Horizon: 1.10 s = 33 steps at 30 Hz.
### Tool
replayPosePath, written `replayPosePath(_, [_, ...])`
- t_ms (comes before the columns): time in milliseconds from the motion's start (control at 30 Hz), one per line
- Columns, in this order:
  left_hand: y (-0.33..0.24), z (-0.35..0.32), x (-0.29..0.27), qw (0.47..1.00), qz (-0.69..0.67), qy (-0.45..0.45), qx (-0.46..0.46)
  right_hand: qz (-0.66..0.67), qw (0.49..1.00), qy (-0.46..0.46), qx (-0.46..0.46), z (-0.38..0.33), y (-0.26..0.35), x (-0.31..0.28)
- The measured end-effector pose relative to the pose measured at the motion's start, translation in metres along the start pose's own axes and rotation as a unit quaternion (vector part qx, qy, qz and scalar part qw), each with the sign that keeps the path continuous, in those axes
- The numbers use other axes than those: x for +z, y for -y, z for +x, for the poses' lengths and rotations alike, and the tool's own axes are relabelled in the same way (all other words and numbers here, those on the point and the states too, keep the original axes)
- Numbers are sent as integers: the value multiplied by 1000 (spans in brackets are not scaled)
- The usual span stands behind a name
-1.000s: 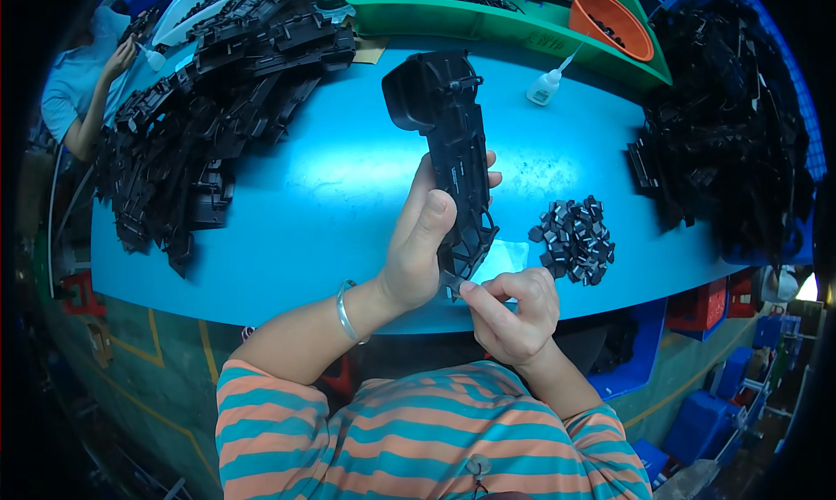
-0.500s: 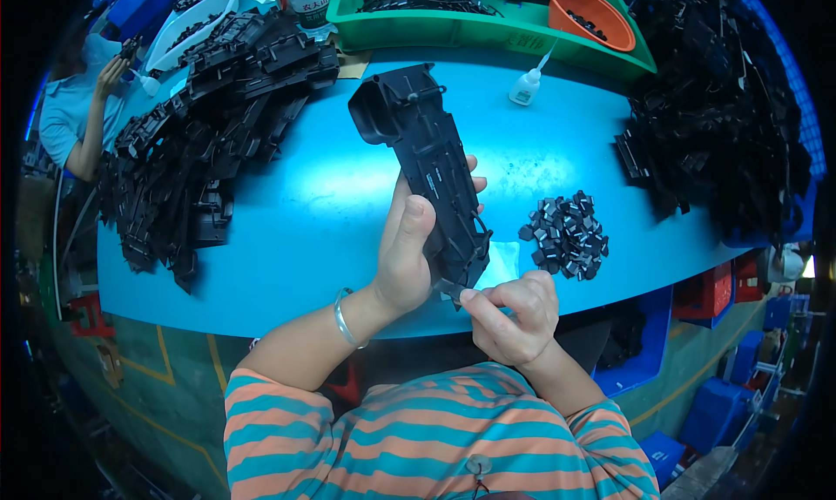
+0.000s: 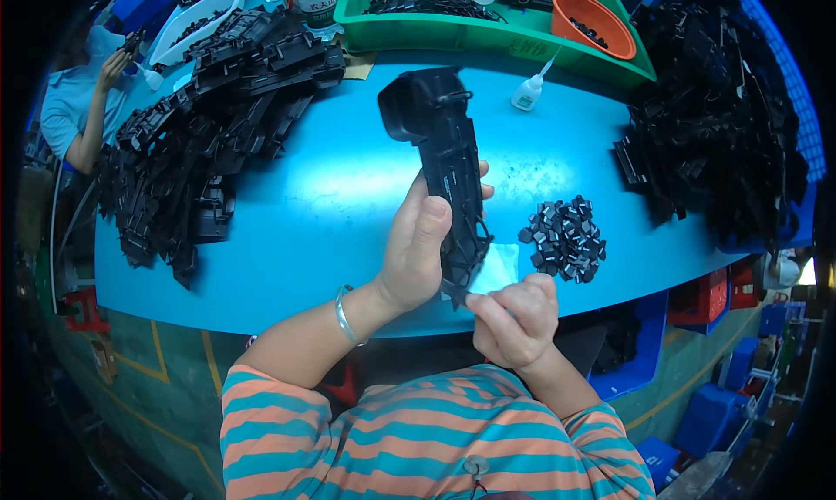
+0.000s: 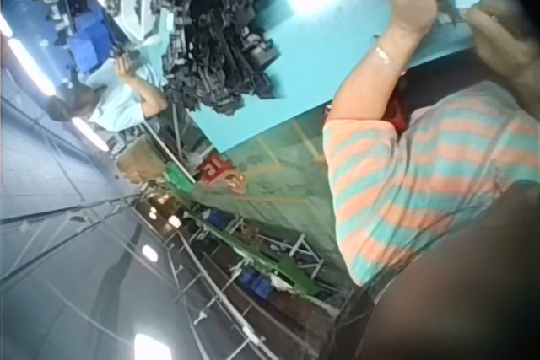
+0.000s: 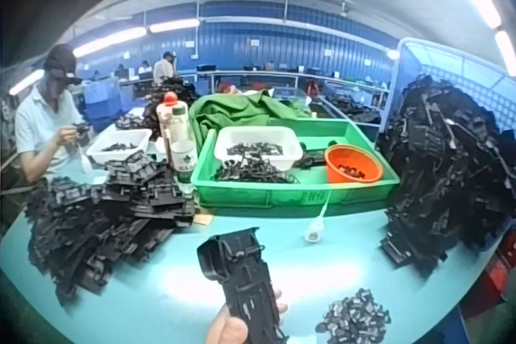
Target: The person assembles small black plastic components onto a larger toy gun chassis by hand at a factory workbench, using a glue bottle to secure the parts.
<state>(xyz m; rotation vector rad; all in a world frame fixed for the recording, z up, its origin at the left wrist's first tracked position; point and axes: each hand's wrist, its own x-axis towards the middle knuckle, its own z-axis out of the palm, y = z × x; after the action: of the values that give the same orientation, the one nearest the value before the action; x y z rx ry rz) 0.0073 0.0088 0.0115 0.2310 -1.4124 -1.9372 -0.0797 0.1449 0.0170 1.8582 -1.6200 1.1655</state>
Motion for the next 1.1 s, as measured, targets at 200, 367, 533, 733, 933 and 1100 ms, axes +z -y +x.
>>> replayPosePath(200, [-1,11,-5,996,-35,-68,-34,-7,1000,-16,22,3,-6,-23])
replayPosePath(367, [3,14,-6,989,-96,-79,-76,-55,998,-13,-23,-8,-17,-37])
replayPosePath(533, [0,20,-13,972,-148,-149,-101,-119,992,-6,-44,-21,-32,-54])
replayPosePath(733, [0,23,-15,976,-137,-144,-89,-142,989,-19,-40,-24,-40,-64])
replayPosePath(933, [1,23,-17,978,-135,-132,-94,-120,992,-45,-15,-18,-53,-64])
replayPosePath(1100, [2,22,-17,971,-160,-142,-107,-144,988,-29,49,5,-115,-59])
